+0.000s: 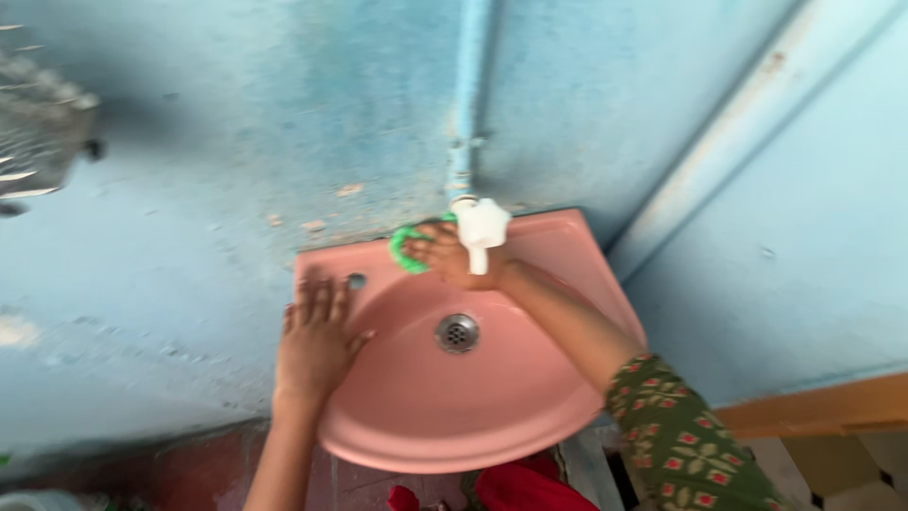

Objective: The person scrubs a pink wall-mounted sink with a green sponge, cleaning the basin, faucet, and surrounding surfaces. The person repeatedly wipes the sink's interior and exterior surfaces.

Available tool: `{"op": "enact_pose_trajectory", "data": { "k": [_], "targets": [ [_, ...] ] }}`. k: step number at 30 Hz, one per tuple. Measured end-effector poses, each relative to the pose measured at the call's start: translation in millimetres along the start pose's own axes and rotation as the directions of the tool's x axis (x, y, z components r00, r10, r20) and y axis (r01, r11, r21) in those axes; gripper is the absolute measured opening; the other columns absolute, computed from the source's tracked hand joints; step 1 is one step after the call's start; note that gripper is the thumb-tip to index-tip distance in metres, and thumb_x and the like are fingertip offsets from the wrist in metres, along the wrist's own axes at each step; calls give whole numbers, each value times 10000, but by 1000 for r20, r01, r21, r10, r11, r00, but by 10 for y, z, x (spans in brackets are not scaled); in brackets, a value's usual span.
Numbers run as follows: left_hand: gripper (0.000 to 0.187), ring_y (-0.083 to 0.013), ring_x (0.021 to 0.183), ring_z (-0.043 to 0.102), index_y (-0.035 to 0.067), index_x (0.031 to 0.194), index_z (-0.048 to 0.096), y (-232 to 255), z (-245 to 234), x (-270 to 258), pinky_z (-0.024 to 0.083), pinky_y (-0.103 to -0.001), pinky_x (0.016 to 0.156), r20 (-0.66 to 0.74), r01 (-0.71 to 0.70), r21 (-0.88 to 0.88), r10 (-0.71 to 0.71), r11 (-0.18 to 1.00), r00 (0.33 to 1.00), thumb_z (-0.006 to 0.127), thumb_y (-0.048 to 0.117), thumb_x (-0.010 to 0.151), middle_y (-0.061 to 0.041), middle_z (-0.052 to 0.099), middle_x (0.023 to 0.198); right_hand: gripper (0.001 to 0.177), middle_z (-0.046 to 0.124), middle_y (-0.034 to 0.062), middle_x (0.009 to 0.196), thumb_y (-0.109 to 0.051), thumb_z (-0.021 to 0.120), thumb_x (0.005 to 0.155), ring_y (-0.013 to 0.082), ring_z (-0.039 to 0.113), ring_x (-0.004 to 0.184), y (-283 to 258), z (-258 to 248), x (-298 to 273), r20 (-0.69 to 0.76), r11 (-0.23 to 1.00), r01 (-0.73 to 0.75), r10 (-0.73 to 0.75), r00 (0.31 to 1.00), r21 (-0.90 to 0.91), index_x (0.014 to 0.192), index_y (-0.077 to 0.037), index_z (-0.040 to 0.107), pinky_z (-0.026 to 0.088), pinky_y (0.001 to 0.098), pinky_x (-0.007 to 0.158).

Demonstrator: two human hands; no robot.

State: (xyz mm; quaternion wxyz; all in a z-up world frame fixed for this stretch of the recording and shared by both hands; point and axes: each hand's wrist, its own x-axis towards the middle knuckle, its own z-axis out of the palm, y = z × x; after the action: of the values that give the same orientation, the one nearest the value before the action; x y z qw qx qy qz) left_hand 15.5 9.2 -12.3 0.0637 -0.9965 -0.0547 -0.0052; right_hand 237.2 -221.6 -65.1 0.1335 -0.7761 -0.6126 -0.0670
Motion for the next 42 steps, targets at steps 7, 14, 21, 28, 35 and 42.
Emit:
{"op": "enact_pose_trajectory", "data": {
  "k": [7,14,21,28,35,42],
  "targets": [
    [902,-330,1547,147,169,1596,259,58,5,-36,227,-490,1216,18,56,79,-58,995,998,465,695,893,-71,260,1652,391,594,164,1308,-237,672,901,396,432,1374,15,-659,-1658,-286,948,-316,294,912,-35,1239,-46,620,314,548,1129],
    [839,-339,1538,187,175,1566,326,11,99,-22,266,-479,1203,-76,37,51,-33,998,997,472,662,899,-67,315,1633,463,485,283,1247,-125,617,932,458,477,1123,294,-458,-1634,-408,917,-389,325,853,-84,1352,36,510,414,555,983],
    [814,-351,1529,248,164,1539,401,5,109,-41,298,-488,1196,-136,30,-7,-31,1000,990,501,646,890,-84,376,1609,531,449,198,1427,-199,662,857,450,354,1404,-181,-604,-1610,-330,680,-677,593,734,-281,1351,-59,531,203,738,1082],
    [812,-344,1526,242,169,1534,401,4,89,-25,309,-492,1181,-126,39,-13,-41,999,991,519,634,879,-78,374,1604,509,498,252,1407,-212,629,927,434,460,1305,-290,-618,-1854,-344,783,-593,513,786,-188,1338,76,547,379,536,1133],
    [809,-343,1532,234,175,1545,389,-4,93,-32,315,-492,1182,-125,44,-48,-49,998,991,513,633,890,-76,374,1610,496,582,263,1285,-263,611,953,416,516,1275,-159,-548,-1480,-302,717,-672,609,734,-185,1302,83,553,402,529,1129],
    [747,-350,1531,230,147,1546,381,-26,176,-21,291,-489,1190,-129,37,-129,-54,991,990,447,597,952,-90,383,1600,610,518,313,1399,-326,576,959,435,475,1343,-295,-525,-1653,-368,724,-616,506,780,-311,1363,122,490,367,581,1123]
  ]
}}
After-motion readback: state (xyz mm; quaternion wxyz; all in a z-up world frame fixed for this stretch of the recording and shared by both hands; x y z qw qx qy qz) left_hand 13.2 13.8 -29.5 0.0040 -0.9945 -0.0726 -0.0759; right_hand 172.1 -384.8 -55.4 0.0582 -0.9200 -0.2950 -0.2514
